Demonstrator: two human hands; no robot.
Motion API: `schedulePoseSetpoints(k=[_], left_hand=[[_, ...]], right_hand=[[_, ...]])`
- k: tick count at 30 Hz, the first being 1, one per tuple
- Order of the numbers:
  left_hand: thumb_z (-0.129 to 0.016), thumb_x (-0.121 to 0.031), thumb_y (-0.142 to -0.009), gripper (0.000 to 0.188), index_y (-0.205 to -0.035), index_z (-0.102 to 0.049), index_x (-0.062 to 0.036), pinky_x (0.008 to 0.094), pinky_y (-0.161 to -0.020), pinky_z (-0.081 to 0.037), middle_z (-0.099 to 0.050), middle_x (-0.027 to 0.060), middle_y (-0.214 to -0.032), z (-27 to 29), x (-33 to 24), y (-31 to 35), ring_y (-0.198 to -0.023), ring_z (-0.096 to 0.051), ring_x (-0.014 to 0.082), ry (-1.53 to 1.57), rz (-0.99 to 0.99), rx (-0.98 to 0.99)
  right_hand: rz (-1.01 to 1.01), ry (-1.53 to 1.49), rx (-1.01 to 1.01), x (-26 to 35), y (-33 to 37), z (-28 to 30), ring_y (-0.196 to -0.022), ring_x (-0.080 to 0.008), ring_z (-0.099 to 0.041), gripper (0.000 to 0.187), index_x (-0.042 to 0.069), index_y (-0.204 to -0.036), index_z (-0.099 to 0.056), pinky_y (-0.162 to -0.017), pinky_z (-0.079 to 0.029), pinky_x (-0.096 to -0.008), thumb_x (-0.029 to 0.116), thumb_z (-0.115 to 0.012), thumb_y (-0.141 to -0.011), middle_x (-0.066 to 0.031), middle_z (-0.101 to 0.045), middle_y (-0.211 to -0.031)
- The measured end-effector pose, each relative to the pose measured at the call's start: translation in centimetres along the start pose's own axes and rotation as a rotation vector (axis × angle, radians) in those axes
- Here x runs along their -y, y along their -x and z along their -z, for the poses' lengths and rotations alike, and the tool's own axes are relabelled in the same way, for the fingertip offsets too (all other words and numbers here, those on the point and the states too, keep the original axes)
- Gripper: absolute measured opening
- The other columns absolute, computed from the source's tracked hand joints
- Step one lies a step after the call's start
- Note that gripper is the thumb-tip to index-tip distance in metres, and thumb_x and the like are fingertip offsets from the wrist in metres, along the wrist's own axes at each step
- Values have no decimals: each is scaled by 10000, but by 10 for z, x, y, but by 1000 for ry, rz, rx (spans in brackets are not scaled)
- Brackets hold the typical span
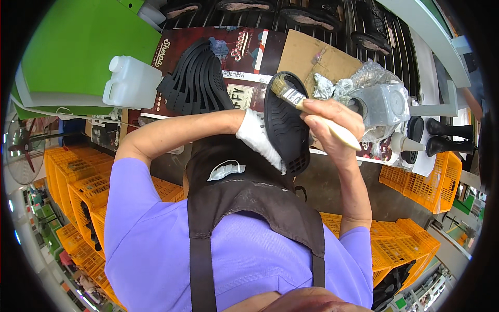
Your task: The person holds a black shoe insole in their left hand and uses a paintbrush in their right hand to apply a dark liquid coating to the insole's surface. They repeatedly dip the brush into a container and brush the insole, covering the textured bottom and edges.
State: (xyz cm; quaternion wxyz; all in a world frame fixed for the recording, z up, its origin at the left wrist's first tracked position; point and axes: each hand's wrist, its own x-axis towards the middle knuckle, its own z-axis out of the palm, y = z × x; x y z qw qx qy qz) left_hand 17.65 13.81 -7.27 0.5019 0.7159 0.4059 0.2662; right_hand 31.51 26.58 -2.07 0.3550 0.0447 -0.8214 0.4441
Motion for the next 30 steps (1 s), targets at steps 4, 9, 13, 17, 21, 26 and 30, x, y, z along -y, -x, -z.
schedulePoseSetpoints(k=[4, 9, 13, 17, 21, 26, 30], left_hand=[[-776, -260, -695, 495, -1072, -568, -16, 337, -817, -473, -606, 116, -1014, 9, -5, 3, -926, -577, 219, 200, -52, 114], [-724, -238, -758, 412, -1080, -591, -19, 332, -812, -469, -622, 112, -1027, 13, 16, 15, -932, -581, 188, 189, -132, 112], [-688, -265, -792, 425, -1112, -569, -12, 317, -828, -455, -612, 94, -1031, 20, -4, 20, -941, -557, 163, 82, 78, 150], [-669, -283, -807, 574, -1244, -444, 12, 324, -930, -386, -537, 127, -1156, 13, -2, 29, -1058, -491, 188, 361, 182, 77], [-653, -278, -812, 681, -1321, -343, 53, 331, -989, -349, -483, 138, -1255, 8, 2, 46, -1161, -437, 190, 597, 308, -31], [-672, -343, -785, 662, -1261, -430, 48, 326, -959, -398, -542, 142, -1187, -14, 11, 61, -1106, -519, 205, 897, 243, -440], [-666, -396, -776, 655, -1218, -467, 46, 334, -893, -461, -582, 145, -1118, -14, 3, 63, -1026, -577, 214, 1065, 219, -499]], right_hand=[[-100, -78, 3, -6, -1, 7, -633, -195, -637, 209, -26, -891, -662, -567, -491, -258, 46, -723, -705, -120, -673, -787], [-190, -123, -23, -11, 2, 10, -665, -169, -648, 181, -22, -891, -668, -590, -496, -247, 56, -701, -731, -113, -676, -779], [-264, -209, -85, -16, 4, 10, -696, -152, -658, 174, -43, -936, -654, -640, -509, -226, 44, -663, -786, -120, -675, -818], [-405, -237, -152, -15, 6, 13, -733, -158, -662, 175, -60, -972, -639, -669, -512, -214, 38, -622, -829, -130, -665, -882], [-439, -272, -205, -20, 5, 7, -748, -158, -660, 182, -60, -981, -637, -674, -513, -214, 45, -623, -833, -135, -659, -897], [-456, -291, -243, -22, 5, 3, -741, -153, -658, 185, -51, -984, -640, -672, -512, -218, 56, -625, -834, -127, -665, -878], [-463, -274, -214, -17, 5, -2, -731, -144, -657, 187, -41, -981, -646, -661, -508, -216, 79, -627, -839, -116, -671, -853]])
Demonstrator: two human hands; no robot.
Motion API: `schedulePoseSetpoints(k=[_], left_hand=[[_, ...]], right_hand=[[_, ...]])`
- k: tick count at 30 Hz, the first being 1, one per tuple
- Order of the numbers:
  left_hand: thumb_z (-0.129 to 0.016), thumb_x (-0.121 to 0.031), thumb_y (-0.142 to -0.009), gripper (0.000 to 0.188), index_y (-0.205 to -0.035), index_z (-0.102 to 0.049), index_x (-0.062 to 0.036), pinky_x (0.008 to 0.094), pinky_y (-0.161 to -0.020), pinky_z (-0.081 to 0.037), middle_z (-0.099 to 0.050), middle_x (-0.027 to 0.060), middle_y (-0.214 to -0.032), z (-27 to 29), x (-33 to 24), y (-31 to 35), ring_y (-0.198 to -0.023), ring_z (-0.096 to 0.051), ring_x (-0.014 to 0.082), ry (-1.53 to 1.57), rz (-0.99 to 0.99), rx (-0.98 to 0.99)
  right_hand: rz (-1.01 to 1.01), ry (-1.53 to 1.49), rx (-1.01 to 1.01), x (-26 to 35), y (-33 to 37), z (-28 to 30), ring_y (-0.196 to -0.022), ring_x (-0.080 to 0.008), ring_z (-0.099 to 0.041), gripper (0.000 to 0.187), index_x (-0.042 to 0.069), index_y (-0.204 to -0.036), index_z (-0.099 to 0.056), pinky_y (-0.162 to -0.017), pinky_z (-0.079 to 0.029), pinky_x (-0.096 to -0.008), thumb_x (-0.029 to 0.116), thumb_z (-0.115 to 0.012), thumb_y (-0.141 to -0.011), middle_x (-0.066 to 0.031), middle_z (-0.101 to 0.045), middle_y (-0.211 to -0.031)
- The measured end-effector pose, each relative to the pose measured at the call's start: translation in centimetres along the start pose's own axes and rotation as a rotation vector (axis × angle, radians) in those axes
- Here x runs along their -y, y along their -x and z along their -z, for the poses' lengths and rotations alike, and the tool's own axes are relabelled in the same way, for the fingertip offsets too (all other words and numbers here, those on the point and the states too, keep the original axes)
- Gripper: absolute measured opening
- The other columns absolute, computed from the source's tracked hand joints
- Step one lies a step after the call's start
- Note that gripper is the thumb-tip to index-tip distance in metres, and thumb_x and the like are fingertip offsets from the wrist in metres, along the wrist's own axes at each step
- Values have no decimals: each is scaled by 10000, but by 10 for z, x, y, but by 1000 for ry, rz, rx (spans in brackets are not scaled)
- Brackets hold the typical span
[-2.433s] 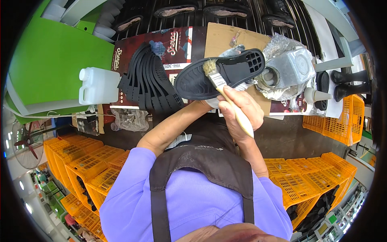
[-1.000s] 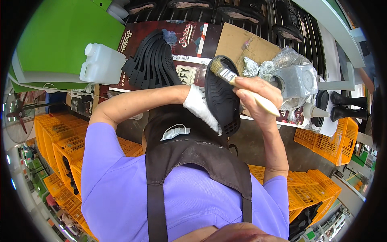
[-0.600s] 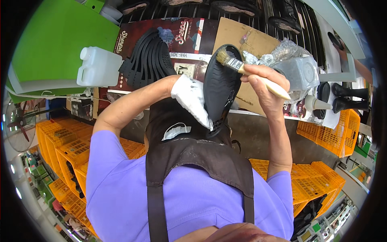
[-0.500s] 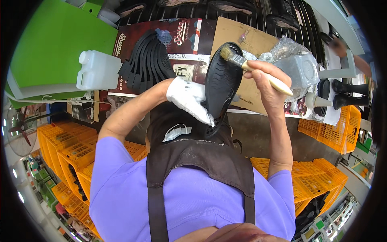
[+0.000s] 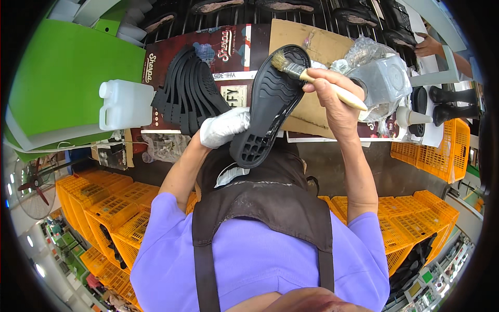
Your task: The person holds a black shoe insole in their left hand and uses a paintbrush in their right hand to apply a dark liquid coating to the insole's surface. They repeatedly dip the brush into a container and brush the insole, covering the textured bottom and edges.
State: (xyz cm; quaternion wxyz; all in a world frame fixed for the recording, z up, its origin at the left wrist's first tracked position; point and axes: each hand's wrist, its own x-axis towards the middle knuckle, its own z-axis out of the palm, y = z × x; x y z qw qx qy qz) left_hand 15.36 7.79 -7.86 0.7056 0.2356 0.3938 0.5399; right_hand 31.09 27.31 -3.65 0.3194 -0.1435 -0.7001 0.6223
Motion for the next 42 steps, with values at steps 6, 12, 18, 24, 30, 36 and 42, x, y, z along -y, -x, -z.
schedulePoseSetpoints(k=[6, 12, 18, 24, 30, 36, 42], left_hand=[[-295, -336, -976, 486, -1302, -382, 13, 310, -904, -451, -537, 140, -1193, 1, 13, 4, -1048, -563, 195, 281, -147, -92], [-231, -487, -949, 623, -1328, -354, -9, 405, -825, -506, -507, 212, -1220, 5, 22, -3, -985, -591, 305, 439, -185, -150], [-239, -485, -951, 586, -1266, -440, -33, 355, -808, -508, -560, 143, -1152, 3, 20, -15, -938, -603, 243, 512, -244, -252], [-194, -424, -982, 534, -1252, -445, -38, 277, -843, -479, -570, 91, -1126, -4, 15, -26, -936, -594, 139, 436, -353, -321], [-283, -404, -967, 518, -1295, -403, -22, 339, -869, -483, -519, 164, -1209, 5, 16, -42, -1009, -579, 222, 14, -445, -481], [-282, -413, -963, 532, -1312, -394, -28, 360, -892, -479, -499, 173, -1250, -6, 7, -41, -1062, -561, 250, 364, -466, -314], [-308, -393, -960, 504, -1305, -412, -41, 369, -888, -483, -513, 148, -1246, -22, -6, -38, -1046, -572, 243, 584, -354, -327]], right_hand=[[-41, -3, 40, 2, 8, -10, -642, -74, -588, 227, -32, -990, -644, -544, -423, -176, 142, -621, -846, -95, -675, -812], [-25, -12, 83, -2, 18, -22, -706, -120, -641, 170, -12, -953, -667, -638, -504, -221, 70, -655, -805, -93, -679, -837], [80, 36, 121, -7, 25, -31, -725, -153, -638, 191, -17, -932, -665, -627, -495, -240, 57, -694, -758, -115, -672, -836], [42, 0, 124, -5, 32, -41, -709, -153, -640, 194, -20, -938, -660, -620, -495, -237, 55, -691, -762, -116, -673, -832], [88, 48, 136, -3, 35, -45, -698, -149, -642, 188, -21, -930, -661, -611, -499, -236, 63, -691, -765, -112, -675, -835], [-55, -5, 174, 8, 37, -43, -709, -137, -635, 204, -22, -948, -660, -629, -499, -231, 67, -691, -767, -106, -673, -835], [-50, -8, 259, 20, 29, -34, -732, -143, -637, 212, -24, -957, -660, -652, -503, -235, 60, -690, -764, -116, -672, -852]])
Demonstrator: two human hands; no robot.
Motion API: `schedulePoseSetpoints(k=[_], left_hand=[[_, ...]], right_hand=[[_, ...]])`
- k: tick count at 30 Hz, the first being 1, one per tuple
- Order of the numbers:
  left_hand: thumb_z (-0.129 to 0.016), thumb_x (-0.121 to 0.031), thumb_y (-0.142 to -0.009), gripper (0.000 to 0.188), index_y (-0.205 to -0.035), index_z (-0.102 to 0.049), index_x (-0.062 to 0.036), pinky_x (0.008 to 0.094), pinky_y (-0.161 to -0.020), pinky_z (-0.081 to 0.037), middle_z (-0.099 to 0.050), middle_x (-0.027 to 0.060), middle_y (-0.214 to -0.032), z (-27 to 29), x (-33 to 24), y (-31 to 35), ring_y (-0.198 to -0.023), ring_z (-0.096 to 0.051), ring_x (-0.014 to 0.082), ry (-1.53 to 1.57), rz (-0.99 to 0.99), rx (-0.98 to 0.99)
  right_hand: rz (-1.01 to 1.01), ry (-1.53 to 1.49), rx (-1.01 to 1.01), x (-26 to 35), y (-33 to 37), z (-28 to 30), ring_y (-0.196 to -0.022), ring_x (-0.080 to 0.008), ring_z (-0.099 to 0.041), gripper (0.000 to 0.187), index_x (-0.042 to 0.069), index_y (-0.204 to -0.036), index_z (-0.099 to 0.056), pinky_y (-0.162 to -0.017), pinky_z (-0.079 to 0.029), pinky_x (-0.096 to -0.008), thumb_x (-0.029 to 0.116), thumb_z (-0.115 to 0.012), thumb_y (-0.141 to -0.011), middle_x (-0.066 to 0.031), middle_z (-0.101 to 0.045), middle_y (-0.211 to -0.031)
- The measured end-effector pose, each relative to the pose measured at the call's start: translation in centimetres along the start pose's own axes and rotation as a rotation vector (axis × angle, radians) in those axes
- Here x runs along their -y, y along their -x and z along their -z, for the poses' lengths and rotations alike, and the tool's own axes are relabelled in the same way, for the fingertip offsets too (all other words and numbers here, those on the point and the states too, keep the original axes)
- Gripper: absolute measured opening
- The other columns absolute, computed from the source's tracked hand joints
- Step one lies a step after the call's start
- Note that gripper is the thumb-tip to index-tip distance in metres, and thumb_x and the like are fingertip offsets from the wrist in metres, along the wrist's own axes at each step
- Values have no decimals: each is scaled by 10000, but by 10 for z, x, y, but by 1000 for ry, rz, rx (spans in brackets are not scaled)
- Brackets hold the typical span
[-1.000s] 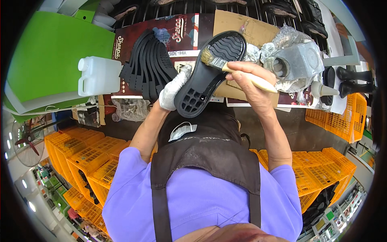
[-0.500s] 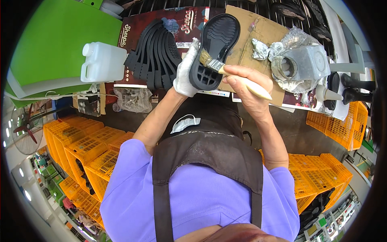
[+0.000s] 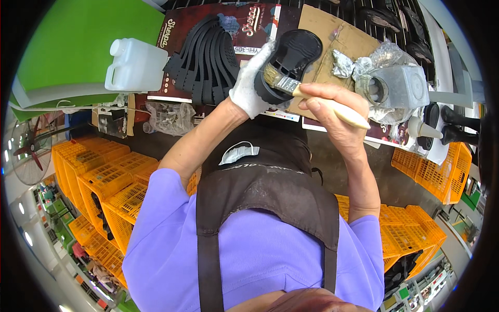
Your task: The person holds a black shoe insole in their left hand and uses a paintbrush in their right hand to apply a dark liquid coating to the insole's surface. They repeatedly dip the brush into a container and brush the insole, covering the textured bottom and edges.
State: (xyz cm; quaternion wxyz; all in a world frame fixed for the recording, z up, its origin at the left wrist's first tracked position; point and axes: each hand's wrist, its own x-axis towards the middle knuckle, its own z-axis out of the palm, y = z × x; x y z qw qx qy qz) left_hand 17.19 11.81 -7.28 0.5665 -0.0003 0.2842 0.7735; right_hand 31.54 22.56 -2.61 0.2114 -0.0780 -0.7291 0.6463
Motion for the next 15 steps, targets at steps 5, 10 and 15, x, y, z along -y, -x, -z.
schedulePoseSetpoints(k=[5, 10, 15], left_hand=[[-375, -409, -942, 442, -1200, -509, -76, 343, -677, -552, -609, 94, -1077, -7, -6, 3, -863, -635, 186, 125, 203, 51], [-383, -281, -955, 344, -1125, -526, -19, 296, -723, -553, -625, 109, -1020, -1, -13, 9, -856, -637, 175, 145, 306, 332], [-450, -384, -911, 363, -1011, -581, -61, 350, -517, -526, -647, 100, -842, 1, -14, 3, -699, -643, 215, -141, 471, 37]], right_hand=[[22, -6, 74, 6, -5, 8, -755, -162, -643, 198, -30, -938, -663, -682, -506, -246, 58, -689, -761, -124, -674, -870], [31, -11, 188, 8, -12, 19, -735, -175, -640, 200, -48, -933, -655, -676, -501, -253, 80, -659, -780, -130, -663, -847], [45, -41, 360, 4, -21, 31, -695, -185, -629, 251, -71, -941, -636, -653, -497, -263, 126, -635, -786, -161, -637, -803]])
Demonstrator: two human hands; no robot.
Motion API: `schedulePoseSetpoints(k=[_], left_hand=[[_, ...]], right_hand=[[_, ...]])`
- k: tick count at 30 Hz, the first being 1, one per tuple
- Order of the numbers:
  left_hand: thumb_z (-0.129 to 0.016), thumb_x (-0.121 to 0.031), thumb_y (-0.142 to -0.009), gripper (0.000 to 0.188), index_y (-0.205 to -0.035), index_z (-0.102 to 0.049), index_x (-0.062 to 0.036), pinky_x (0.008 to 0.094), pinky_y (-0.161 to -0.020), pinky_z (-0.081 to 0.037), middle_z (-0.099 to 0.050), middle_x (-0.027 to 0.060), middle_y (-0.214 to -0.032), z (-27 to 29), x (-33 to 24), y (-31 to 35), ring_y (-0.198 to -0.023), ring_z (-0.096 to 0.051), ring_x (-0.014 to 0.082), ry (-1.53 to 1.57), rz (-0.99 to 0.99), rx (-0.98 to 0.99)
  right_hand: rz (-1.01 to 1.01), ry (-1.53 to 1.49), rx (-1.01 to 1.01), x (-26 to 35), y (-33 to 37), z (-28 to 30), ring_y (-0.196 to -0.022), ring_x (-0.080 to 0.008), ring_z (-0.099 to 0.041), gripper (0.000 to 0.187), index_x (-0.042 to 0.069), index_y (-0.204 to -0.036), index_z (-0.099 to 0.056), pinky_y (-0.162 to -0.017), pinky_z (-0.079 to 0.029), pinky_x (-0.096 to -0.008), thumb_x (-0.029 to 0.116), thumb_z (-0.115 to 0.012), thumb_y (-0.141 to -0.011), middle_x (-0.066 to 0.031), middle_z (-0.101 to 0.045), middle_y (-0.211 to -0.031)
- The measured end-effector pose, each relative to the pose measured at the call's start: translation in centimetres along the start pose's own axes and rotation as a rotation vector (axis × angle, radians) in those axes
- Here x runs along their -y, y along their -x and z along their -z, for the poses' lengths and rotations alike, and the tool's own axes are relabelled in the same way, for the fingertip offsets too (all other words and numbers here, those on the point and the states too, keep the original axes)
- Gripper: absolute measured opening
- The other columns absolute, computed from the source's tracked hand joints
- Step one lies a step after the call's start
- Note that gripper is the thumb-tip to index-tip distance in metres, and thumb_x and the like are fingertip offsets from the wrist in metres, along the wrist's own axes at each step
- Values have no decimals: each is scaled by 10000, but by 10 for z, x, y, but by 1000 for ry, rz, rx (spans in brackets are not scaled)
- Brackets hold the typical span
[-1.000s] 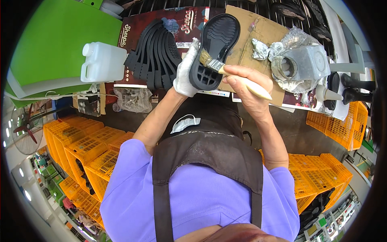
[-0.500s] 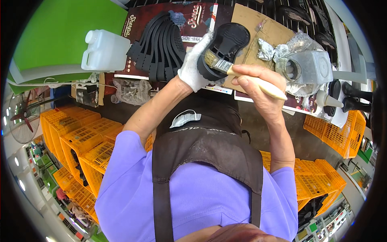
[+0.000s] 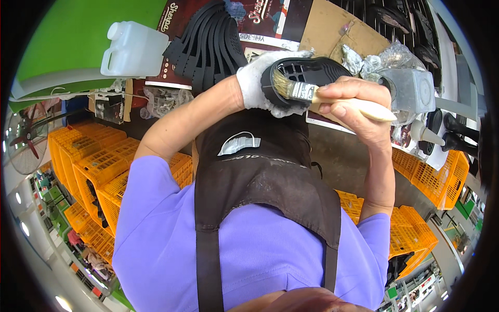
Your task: The person holds a black shoe insole in their left hand and uses a paintbrush in their right hand to apply a dark liquid coating to the insole's surface. They repeatedly dip the brush into a container and brush the insole, covering the textured bottom and edges.
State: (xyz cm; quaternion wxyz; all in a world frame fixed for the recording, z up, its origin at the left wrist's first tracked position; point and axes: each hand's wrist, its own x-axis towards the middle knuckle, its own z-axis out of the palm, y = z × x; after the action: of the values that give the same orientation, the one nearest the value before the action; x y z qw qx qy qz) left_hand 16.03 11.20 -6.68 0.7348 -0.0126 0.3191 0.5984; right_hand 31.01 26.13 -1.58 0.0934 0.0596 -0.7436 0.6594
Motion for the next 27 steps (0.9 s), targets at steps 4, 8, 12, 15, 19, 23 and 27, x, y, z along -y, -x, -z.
schedulePoseSetpoints(k=[4, 8, 12, 15, 19, 23, 27], left_hand=[[-431, -442, -907, 457, -922, -595, -15, 312, -318, -438, -618, 155, -692, -4, -1, 0, -489, -591, 236, -181, 88, -2], [-399, -402, -924, 474, -917, -590, 32, 289, -294, -434, -606, 194, -662, 1, -3, 0, -447, -580, 232, -316, 147, 28], [-431, -310, -925, 402, -959, -590, 57, 281, -328, -457, -620, 193, -680, 9, 4, -1, -500, -606, 215, -416, 28, 111], [-461, -273, -917, 355, -978, -591, 52, 278, -330, -458, -626, 187, -695, 16, 1, -6, -509, -610, 209, -748, -108, 279], [-460, -306, -914, 393, -952, -599, 59, 267, -303, -443, -616, 184, -660, 18, 6, -7, -457, -591, 207, -783, -90, 213], [-409, -407, -918, 511, -1023, -568, 68, 279, -310, -470, -611, 195, -660, 12, 2, -8, -454, -595, 221, -557, 176, 86], [-351, -381, -945, 536, -1224, -449, 66, 399, -393, -537, -572, 260, -1067, 17, -4, -10, -794, -644, 309, -90, 258, 328]], right_hand=[[-35, -43, 92, 1, -4, 7, -703, -192, -629, 258, -61, -934, -641, -641, -504, -272, 125, -661, -757, -170, -635, -820], [-30, -51, 230, -3, -11, 18, -733, -193, -624, 204, -34, -903, -668, -683, -494, -291, 78, -691, -735, -132, -654, -814], [-33, -84, 358, -6, -18, 24, -749, -198, -617, 190, -20, -898, -679, -679, -484, -298, 57, -707, -727, -123, -658, -825], [-13, -101, 442, -10, -22, 30, -744, -189, -610, 196, -12, -900, -683, -654, -475, -289, 58, -718, -720, -114, -653, -816], [-20, -66, 546, -11, -24, 39, -733, -179, -603, 200, -8, -910, -685, -638, -463, -284, 69, -713, -727, -108, -648, -799], [-78, 32, 579, -7, -13, 56, -716, -186, -594, 201, -11, -915, -682, -620, -450, -299, 80, -700, -737, -108, -641, -787], [-65, 214, 395, 11, 11, 83, -671, -194, -561, 164, -22, -866, -675, -597, -424, -300, 74, -680, -733, -103, -608, -731]])
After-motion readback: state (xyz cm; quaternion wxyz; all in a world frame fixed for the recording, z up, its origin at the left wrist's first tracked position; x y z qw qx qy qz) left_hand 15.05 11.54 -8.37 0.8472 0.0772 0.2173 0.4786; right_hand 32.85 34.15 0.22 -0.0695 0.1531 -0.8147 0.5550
